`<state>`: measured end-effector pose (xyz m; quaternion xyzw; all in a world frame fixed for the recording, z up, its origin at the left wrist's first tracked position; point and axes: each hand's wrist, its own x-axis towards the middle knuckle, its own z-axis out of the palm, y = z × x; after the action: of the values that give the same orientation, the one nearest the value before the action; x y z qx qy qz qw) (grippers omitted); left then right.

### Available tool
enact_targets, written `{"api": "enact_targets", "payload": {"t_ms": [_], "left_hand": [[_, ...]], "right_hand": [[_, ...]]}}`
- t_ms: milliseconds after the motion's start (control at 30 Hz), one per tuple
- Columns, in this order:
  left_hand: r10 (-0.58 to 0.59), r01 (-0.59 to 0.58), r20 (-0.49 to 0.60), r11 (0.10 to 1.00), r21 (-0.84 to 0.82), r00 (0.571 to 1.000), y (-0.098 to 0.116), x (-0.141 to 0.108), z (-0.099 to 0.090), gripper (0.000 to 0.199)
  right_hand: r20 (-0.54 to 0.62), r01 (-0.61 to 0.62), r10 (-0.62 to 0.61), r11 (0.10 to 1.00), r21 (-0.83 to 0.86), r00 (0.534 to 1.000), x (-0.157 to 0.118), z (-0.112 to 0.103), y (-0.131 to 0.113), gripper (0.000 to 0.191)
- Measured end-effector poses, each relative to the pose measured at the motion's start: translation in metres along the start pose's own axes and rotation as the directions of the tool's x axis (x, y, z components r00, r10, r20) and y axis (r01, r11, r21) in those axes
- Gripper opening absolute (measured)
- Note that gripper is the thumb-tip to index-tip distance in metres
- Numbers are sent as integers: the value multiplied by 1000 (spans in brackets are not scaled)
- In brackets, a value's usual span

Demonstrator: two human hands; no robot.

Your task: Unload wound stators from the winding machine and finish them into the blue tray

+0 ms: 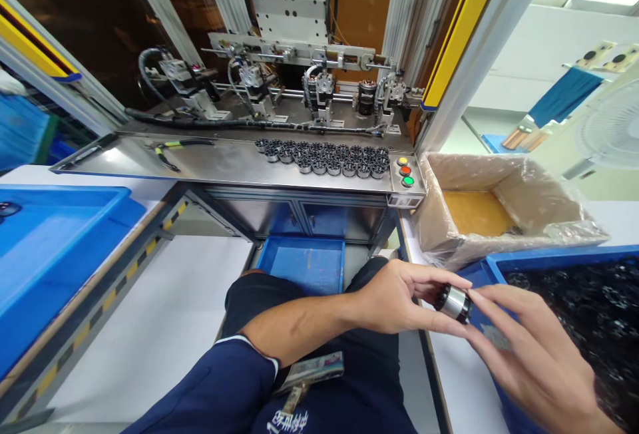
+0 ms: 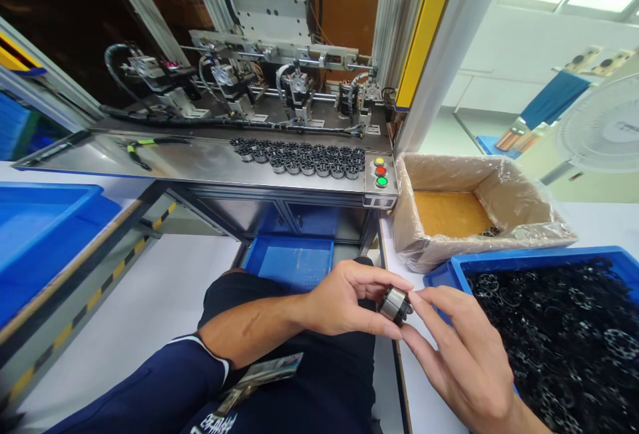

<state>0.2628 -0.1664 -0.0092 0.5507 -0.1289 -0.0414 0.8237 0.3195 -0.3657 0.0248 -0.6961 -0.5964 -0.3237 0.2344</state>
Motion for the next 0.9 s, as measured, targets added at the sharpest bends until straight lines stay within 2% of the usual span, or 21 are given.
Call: {"api": "enact_targets", "payload": {"t_ms": [233, 300, 433, 500, 567, 700, 767, 900], "left_hand": [[-6, 7, 49, 1000, -16, 999, -1, -2, 0, 84], [-24, 25, 62, 1000, -16, 998, -2, -2, 1, 86], [-5, 5, 96, 1000, -2, 995, -7, -5, 2, 83], [24, -28, 115, 999, 31, 993, -8, -8, 1, 79], [61, -75, 146, 993, 92, 987, -4, -12, 0, 74], [64, -145, 226, 919, 365, 972, 15, -19, 1, 65], [60, -169, 235, 864, 474, 970, 21, -19, 3, 64], [111, -206, 207, 829, 520, 972, 17, -18, 6, 60]], "right_hand": [[21, 101, -99, 987, -128, 995, -2, 1, 3, 31], [21, 132, -130, 971, -201, 991, -2, 1, 2, 34], [14, 162, -165, 947, -279, 986, -4, 2, 0, 56], [16, 115, -114, 967, -229, 993, -4, 3, 2, 59], [12, -17, 18, 996, -90, 1000, -6, 6, 6, 55], [30, -316, 316, 930, 188, 948, -9, 12, 13, 47], [47, -360, 360, 902, 237, 932, -8, 13, 13, 43], [49, -346, 345, 909, 233, 937, -7, 15, 8, 34]]}}
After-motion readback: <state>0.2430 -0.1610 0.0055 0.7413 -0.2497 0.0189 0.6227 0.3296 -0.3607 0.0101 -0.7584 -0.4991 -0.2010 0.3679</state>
